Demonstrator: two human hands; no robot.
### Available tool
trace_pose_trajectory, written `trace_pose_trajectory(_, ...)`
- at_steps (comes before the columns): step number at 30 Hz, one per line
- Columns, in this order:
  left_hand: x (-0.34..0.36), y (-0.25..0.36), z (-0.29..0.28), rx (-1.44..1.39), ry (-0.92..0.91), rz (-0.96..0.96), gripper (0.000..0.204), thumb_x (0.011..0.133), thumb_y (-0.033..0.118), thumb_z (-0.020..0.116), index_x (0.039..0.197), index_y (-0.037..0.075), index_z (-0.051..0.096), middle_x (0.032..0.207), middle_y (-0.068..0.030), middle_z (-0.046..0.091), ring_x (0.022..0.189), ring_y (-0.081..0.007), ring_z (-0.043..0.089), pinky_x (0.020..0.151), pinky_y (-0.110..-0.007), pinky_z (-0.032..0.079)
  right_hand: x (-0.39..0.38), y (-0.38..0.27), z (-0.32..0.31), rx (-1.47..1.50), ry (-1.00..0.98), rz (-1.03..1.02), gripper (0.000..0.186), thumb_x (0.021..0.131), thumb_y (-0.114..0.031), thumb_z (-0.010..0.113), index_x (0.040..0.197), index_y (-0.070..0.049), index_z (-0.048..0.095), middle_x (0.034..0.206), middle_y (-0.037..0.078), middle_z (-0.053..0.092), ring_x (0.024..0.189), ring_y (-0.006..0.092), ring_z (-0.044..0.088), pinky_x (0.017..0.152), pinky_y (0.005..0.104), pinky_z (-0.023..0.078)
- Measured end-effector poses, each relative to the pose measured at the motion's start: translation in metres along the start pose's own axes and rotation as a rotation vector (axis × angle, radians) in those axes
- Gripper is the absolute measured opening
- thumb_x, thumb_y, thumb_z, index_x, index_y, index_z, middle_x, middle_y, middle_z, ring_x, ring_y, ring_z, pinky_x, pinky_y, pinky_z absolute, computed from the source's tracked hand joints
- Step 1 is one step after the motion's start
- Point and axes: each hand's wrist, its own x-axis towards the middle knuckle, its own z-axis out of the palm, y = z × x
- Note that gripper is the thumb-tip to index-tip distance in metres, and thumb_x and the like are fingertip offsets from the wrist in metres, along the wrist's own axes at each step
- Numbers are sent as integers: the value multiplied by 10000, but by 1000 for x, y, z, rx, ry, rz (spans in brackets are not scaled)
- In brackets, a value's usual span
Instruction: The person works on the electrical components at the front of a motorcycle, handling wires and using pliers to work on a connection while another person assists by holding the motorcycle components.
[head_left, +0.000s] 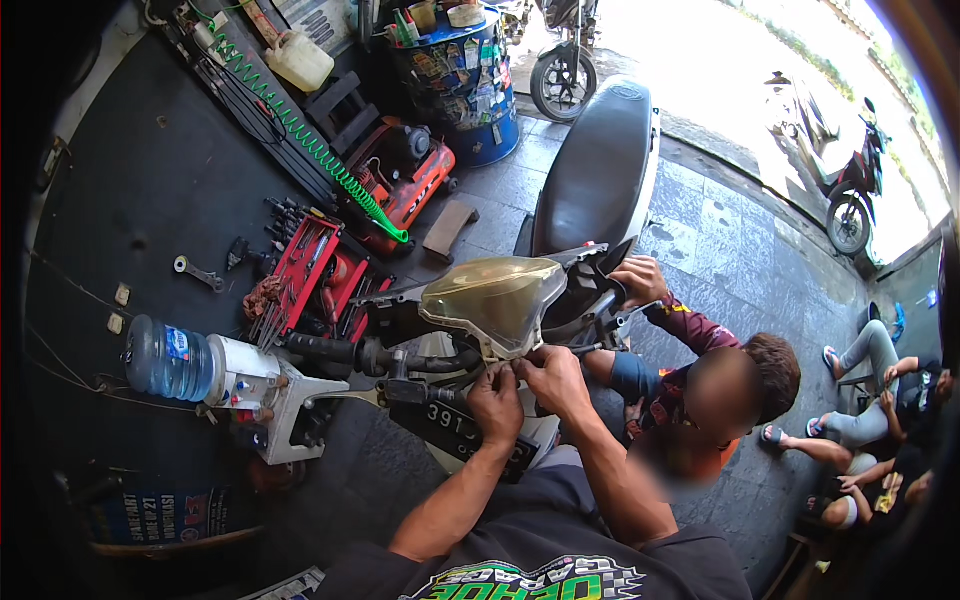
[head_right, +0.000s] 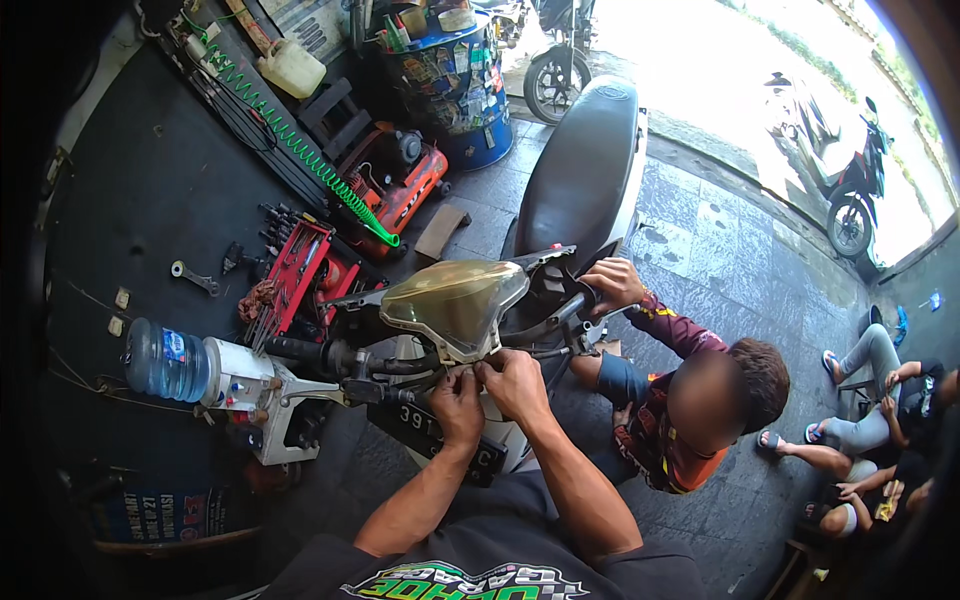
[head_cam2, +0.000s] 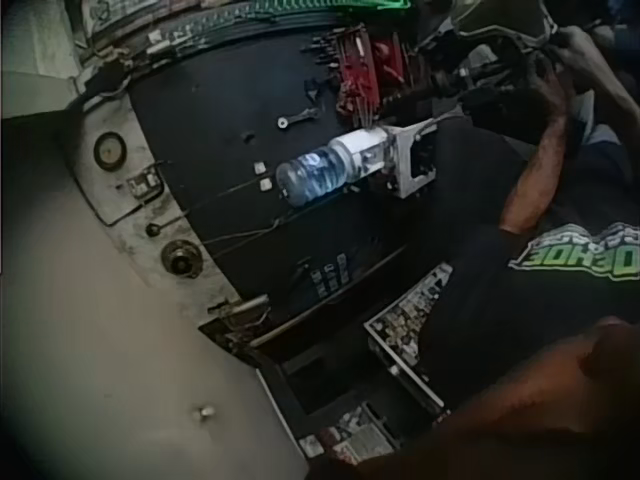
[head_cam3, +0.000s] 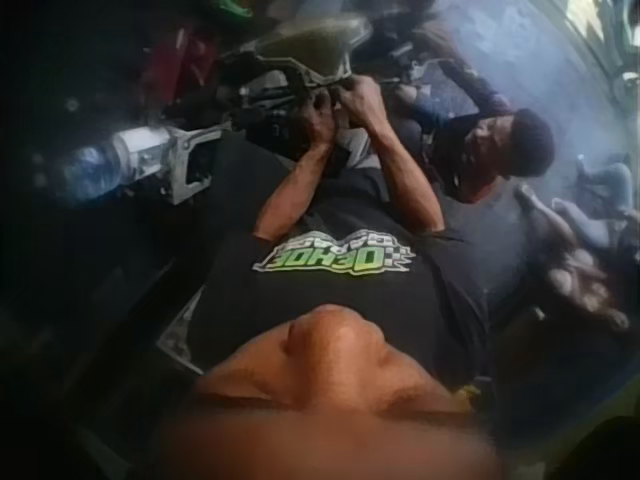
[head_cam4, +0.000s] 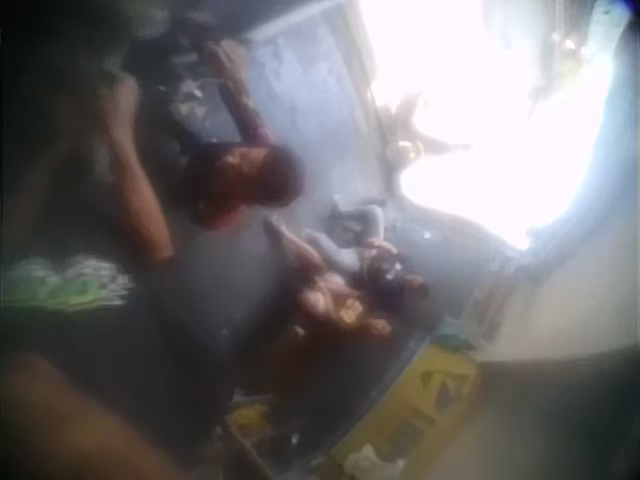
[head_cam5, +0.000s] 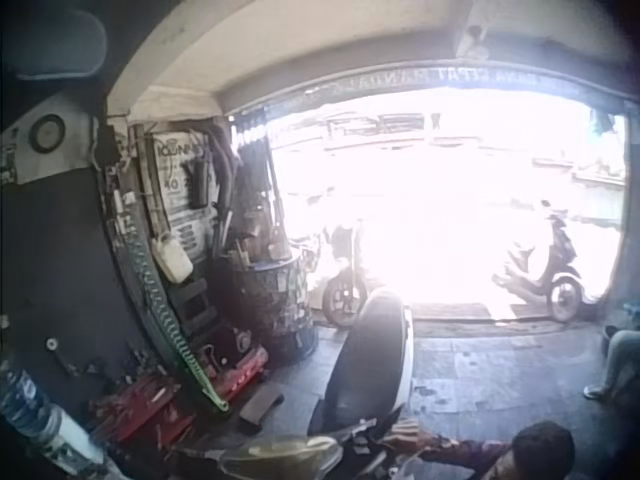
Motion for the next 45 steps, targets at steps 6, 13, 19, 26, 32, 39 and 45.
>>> trace_pose_trajectory(6, -2, -4, 1, 1, 8, 111, 159, 969, 89, 580, 986, -11, 702, 844, -115, 721, 779, -155, 666, 716, -325, 508, 9, -7, -5, -85, -79, 100, 319, 838, -251, 685, 877, 65, 705, 668, 178, 648, 605, 243, 628, 592, 387, 495)
trace_pose_trajectory(13, -3, 2, -6, 112, 3, 184, 142, 958, 113, 608, 980, -2, 688, 764, -110, 689, 675, -142, 635, 637, -313, 489, 13, 4, 5, 40, -113, 88, 365, 869, -264, 667, 839, 99, 659, 591, 123, 599, 496, 160, 559, 492, 378, 458)
trace_pose_trajectory(19, -8, 5, -14, 141, 33, 103, 160, 925, 141, 644, 985, -5, 668, 651, -82, 648, 557, -159, 604, 533, -341, 451, 9, 14, 13, -42, -101, 124, 399, 892, -301, 598, 942, 86, 681, 832, 301, 677, 831, 440, 686, 733, 482, 513)
trace_pose_trajectory(26, -1, 18, -19, 205, -62, 122, 122, 899, 92, 654, 964, -2, 696, 693, -144, 668, 601, -227, 658, 573, -364, 490, 8, 23, 21, -180, -30, -14, 402, 909, -309, 590, 995, 79, 650, 920, 327, 663, 944, 484, 636, 813, 525, 496)
trace_pose_trajectory(32, 3, 9, -20, 139, -116, 85, 129, 903, 71, 653, 983, -16, 705, 748, -113, 698, 641, -166, 641, 613, -320, 497, 3, 14, 15, -156, -18, -65, 345, 908, -254, 605, 996, 76, 655, 912, 318, 667, 889, 465, 654, 756, 500, 510)
trace_pose_trajectory(39, 5, 6, -22, 66, -176, -96, 144, 932, 66, 626, 1016, -10, 714, 738, 18, 656, 646, -32, 522, 593, -235, 437, -4, 10, 2, 46, -109, -109, 236, 906, -128, 612, 1033, 59, 680, 910, 262, 698, 783, 352, 708, 705, 420, 528)
trace_pose_trajectory(45, 9, 10, -21, 28, -227, -158, 112, 947, 66, 595, 942, 7, 690, 725, 54, 588, 648, -26, 464, 585, -232, 396, -4, 18, -6, -21, -71, -309, 174, 856, -28, 625, 1006, 31, 689, 959, 211, 684, 897, 362, 672, 790, 405, 513)
